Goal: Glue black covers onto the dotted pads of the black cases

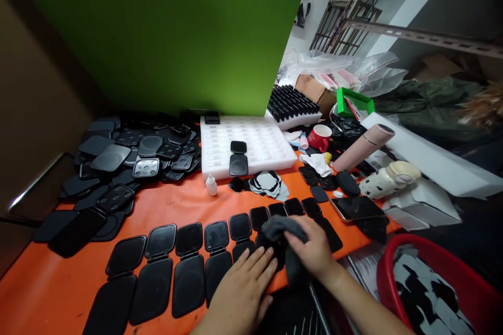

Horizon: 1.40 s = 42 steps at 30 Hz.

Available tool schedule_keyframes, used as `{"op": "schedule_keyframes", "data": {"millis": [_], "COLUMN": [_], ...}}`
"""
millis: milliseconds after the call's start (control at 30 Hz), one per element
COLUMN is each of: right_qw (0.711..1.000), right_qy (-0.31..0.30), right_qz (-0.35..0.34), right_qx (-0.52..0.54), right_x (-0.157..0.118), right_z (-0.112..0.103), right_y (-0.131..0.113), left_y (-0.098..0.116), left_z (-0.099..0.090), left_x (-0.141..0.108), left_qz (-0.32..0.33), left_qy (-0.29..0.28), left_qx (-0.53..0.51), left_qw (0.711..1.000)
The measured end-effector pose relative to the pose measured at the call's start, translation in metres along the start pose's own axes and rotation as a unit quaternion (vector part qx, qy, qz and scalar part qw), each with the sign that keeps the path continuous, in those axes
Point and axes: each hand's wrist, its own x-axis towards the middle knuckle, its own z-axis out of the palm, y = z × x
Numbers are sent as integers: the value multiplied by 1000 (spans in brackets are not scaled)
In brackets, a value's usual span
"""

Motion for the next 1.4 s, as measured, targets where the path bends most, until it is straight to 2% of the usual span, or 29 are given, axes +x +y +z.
{"op": "schedule_keyframes", "data": {"millis": [67,100,200,267,367,467,567,633,700,733,767,867,933,1033,1133,1233,1300,1400], "right_qw": [998,997,985,976,981,989,996,997,995,993,992,980,968,972,983,991,983,966], "right_qy": [40,18,-141,-185,-150,-116,-84,-33,42,56,43,-90,-129,-111,-100,-7,40,0], "right_qz": [10,5,-28,-33,-35,-34,22,64,85,83,72,27,15,-6,-19,23,52,64], "right_qx": [-50,-71,-101,-109,-115,-86,-28,-7,-35,-62,-92,-176,-213,-207,-152,-133,-170,-252], "right_x": [7,11,21,22,18,14,13,15,18,19,20,20,16,8,4,6,8,8], "right_z": [-15,-19,-11,4,22,25,11,-5,-20,-25,-27,-21,-11,-1,-4,-14,-19,-16], "right_y": [5,6,11,14,15,16,18,22,30,34,38,47,47,42,39,47,56,65], "left_y": [1,3,9,12,13,13,12,12,12,12,12,12,12,12,12,12,12,13], "left_z": [3,3,2,2,5,9,13,14,13,12,12,10,10,11,12,13,13,11], "left_x": [0,2,10,16,23,24,23,22,22,22,22,23,24,24,24,23,23,23], "left_qz": [-7,-17,-50,-39,-2,-9,-11,-5,-5,-5,-6,-6,-5,-12,-17,-13,-14,-22], "left_qy": [-2,-2,9,11,1,-1,1,3,7,8,9,10,7,3,1,0,-2,-8], "left_qx": [-2,-7,-25,-28,-17,1,6,5,5,6,7,7,6,6,4,-1,-7,-23], "left_qw": [1000,1000,998,999,1000,1000,1000,1000,1000,1000,1000,1000,1000,1000,1000,1000,1000,999]}}
